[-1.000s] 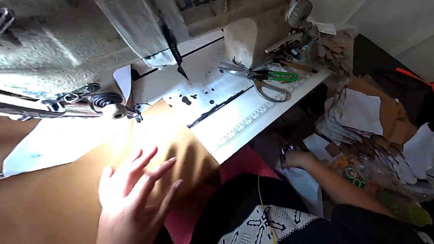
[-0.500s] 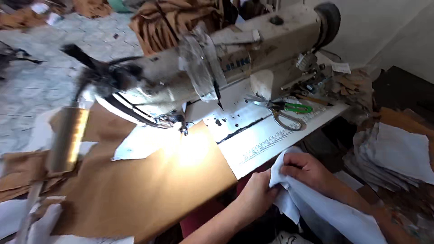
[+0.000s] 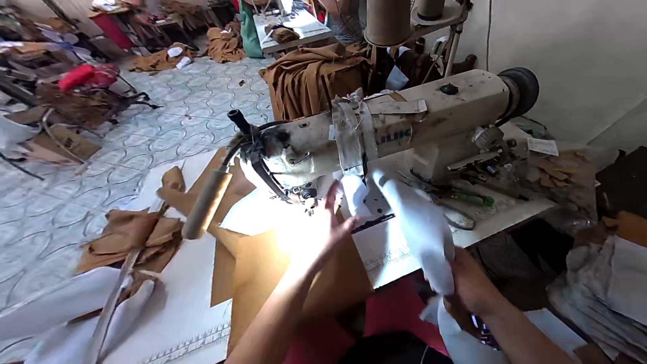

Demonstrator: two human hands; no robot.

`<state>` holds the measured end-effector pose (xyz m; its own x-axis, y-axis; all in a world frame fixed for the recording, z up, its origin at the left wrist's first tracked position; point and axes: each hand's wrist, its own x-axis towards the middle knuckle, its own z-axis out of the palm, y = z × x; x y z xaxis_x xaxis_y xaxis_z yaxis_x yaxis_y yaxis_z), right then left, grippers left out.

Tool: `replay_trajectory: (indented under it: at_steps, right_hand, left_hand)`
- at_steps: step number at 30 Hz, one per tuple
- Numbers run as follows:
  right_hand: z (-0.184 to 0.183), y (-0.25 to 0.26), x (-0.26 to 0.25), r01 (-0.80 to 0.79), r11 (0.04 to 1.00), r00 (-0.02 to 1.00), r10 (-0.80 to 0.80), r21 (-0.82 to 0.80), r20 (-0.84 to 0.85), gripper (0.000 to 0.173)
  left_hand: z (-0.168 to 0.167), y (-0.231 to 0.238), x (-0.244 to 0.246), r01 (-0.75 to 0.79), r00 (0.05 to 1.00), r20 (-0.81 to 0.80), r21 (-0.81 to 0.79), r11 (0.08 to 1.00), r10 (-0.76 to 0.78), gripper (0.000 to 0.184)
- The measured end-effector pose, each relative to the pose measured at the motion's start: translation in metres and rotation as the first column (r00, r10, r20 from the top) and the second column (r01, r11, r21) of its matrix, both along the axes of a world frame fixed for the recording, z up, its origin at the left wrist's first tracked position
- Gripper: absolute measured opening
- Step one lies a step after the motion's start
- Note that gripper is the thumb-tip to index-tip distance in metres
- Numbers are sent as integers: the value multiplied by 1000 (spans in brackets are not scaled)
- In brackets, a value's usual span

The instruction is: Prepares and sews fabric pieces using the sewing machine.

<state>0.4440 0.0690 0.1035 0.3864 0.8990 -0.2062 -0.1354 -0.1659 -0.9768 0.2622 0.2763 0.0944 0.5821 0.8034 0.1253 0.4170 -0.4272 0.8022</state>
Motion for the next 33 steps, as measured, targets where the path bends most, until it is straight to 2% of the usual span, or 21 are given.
replay_trajectory:
  at_steps: [1, 2, 3, 4, 6, 8, 10, 12, 14, 16, 18, 20, 21, 23, 24, 26, 28, 29, 31, 32, 33]
  right_hand:
    - [6, 12, 4, 27, 999, 999, -28, 32, 21, 16]
    - [11, 24, 6, 20, 997, 998, -24, 77, 58, 17]
    - [14, 36, 7, -1, 992, 995, -12, 125, 98, 17]
    - [15, 48, 6, -34, 987, 991, 12, 155, 136, 17]
    - [17, 67, 0, -125, 985, 974, 100, 116, 203, 20]
    - [16, 76, -4, -236, 971, 937, 217, 39, 275, 22]
    - [15, 77, -2, -303, 952, 901, 296, -26, 317, 21]
    - [16, 70, 1, -311, 948, 883, 313, -62, 349, 22]
    - [17, 64, 4, -317, 946, 867, 320, -72, 382, 24]
    - [19, 62, 10, -332, 940, 828, 331, -81, 452, 29]
    - [23, 60, 28, -263, 963, 719, 240, -64, 653, 39]
    - [21, 58, 63, -107, 994, 485, 52, 0, 873, 35]
    - [18, 56, 82, -31, 999, 381, 49, -40, 923, 31]
    - [15, 55, 109, 80, 962, 326, 221, -260, 919, 32]
    - [8, 56, 117, 102, 949, 310, 256, -300, 916, 34]
    - [-13, 52, 123, 101, 984, 256, 119, -149, 959, 28]
    - [-25, 45, 118, 44, 996, 232, -83, 74, 969, 25]
    - [-21, 39, 109, -21, 993, 273, -109, 119, 956, 27]
    - [-3, 25, 83, -225, 973, 406, 47, 50, 913, 32]
    - [3, 19, 69, -332, 943, 394, 127, 13, 910, 32]
    - [2, 16, 57, -401, 916, 310, 116, 19, 943, 30]
  left_hand:
    - [3, -18, -5, 52, 996, -84, 160, 986, -39, 68]
    - [4, -39, -8, 97, 994, -78, 259, 961, -79, 47]
    - [4, -62, -10, 159, 987, -30, 255, 954, -157, 29]
    - [2, -83, -8, 254, 964, 32, 198, 947, -266, 20]
    - [-9, -117, 2, 444, 873, 187, 76, 893, -450, 18]
    - [-29, -134, 17, 435, 816, 386, 84, 897, -431, 15]
    - [-39, -139, 26, 320, 813, 516, -12, 947, -268, 17]
    - [-38, -140, 31, 249, 832, 541, -170, 953, -121, 21]
    - [-38, -141, 36, 246, 842, 531, -220, 944, -96, 22]
    - [-38, -143, 41, 317, 801, 589, -266, 910, -107, 15]
    - [-36, -142, 42, 420, 741, 667, -363, 832, -83, 16]
    - [-36, -137, 35, 479, 710, 695, -357, 802, -114, 23]
    - [-37, -134, 31, 473, 716, 687, -345, 811, -125, 25]
    - [-39, -128, 25, 429, 757, 639, -335, 839, -132, 28]
    - [-39, -125, 24, 406, 780, 612, -335, 850, -132, 30]
    - [-38, -123, 24, 377, 816, 563, -340, 862, -135, 36]
    - [-35, -122, 25, 382, 829, 541, -362, 850, -143, 45]
    - [-33, -121, 26, 392, 832, 534, -374, 841, -150, 50]
    - [-30, -118, 25, 394, 845, 512, -401, 827, -155, 61]
    - [-28, -117, 23, 397, 850, 503, -422, 815, -154, 67]
    - [-27, -116, 22, 405, 851, 501, -438, 803, -156, 71]
